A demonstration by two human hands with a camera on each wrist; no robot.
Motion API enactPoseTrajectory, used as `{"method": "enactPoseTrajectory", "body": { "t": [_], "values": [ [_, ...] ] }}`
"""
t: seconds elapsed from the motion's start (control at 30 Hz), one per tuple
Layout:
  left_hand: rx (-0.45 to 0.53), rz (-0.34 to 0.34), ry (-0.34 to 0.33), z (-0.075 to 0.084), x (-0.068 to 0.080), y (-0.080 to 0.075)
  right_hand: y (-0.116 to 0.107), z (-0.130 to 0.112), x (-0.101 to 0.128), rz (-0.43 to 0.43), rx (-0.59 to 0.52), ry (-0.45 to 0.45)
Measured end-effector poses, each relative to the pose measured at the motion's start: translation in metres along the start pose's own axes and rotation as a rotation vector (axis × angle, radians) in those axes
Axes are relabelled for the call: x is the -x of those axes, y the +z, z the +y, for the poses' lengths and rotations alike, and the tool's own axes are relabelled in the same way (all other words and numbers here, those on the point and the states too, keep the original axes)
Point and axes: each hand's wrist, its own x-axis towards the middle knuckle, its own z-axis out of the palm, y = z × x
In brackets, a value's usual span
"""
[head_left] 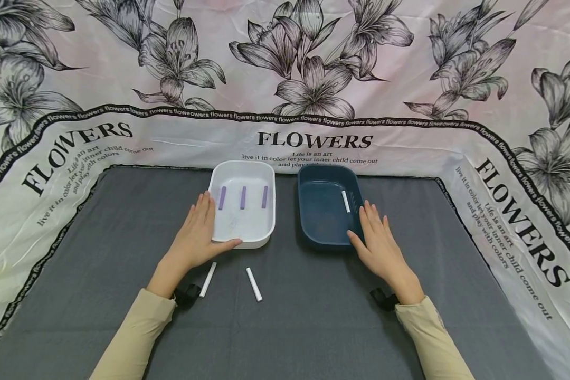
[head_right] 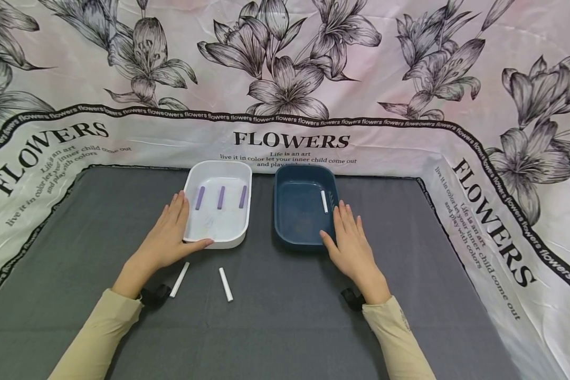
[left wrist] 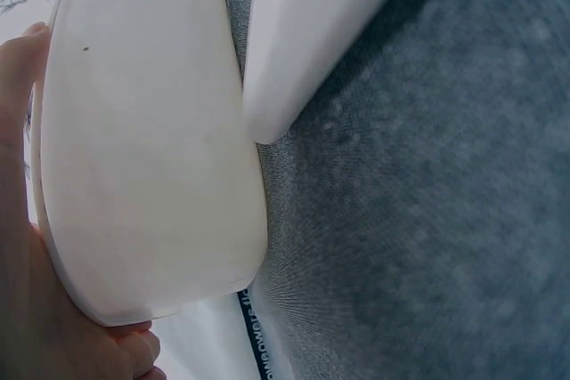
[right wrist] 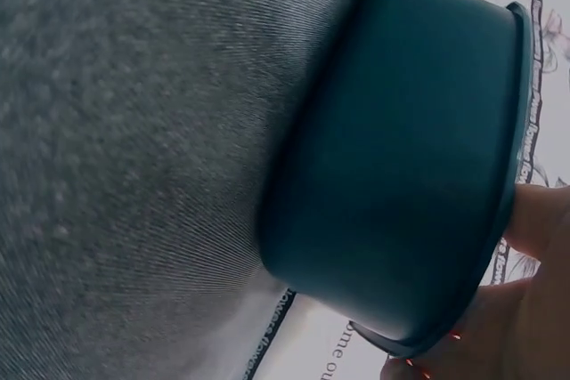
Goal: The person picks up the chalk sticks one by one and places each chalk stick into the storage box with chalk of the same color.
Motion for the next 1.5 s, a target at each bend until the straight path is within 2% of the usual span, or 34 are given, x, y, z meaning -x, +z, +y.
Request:
{"method": "enactPoseTrajectory", "body": {
  "t": [0.13, 0.23, 0.7, 0.93, 1.17, 1.33, 1.5],
  "values": [
    [0.001, 0.004, 0.005, 0.0, 0.0, 0.0, 0.003, 0.001, -0.001, -0.063, -0.003, 0.024],
    [0.002, 0.0, 0.008, -0.001, 0.0, 0.0, 0.005, 0.001, -0.001, -0.079, -0.001, 0.03],
    [-0.008, -0.016, 0.021, 0.003, -0.001, -0.01, 0.007, 0.001, -0.002, -0.035, 0.002, 0.009],
    [-0.019, -0.012, 0.05, 0.009, 0.002, -0.018, 0.008, 0.0, -0.002, -0.023, -0.003, 0.003],
    [0.096, 0.007, 0.117, 0.021, 0.014, -0.025, 0.01, 0.001, -0.002, -0.02, 0.008, 0.007],
    [0.173, 0.004, 0.106, 0.033, 0.026, -0.028, 0.01, 0.002, -0.002, -0.024, 0.006, 0.012],
    [0.229, 0.057, 0.121, 0.041, 0.035, -0.025, 0.01, 0.003, -0.002, -0.034, 0.01, 0.018]
  ]
}}
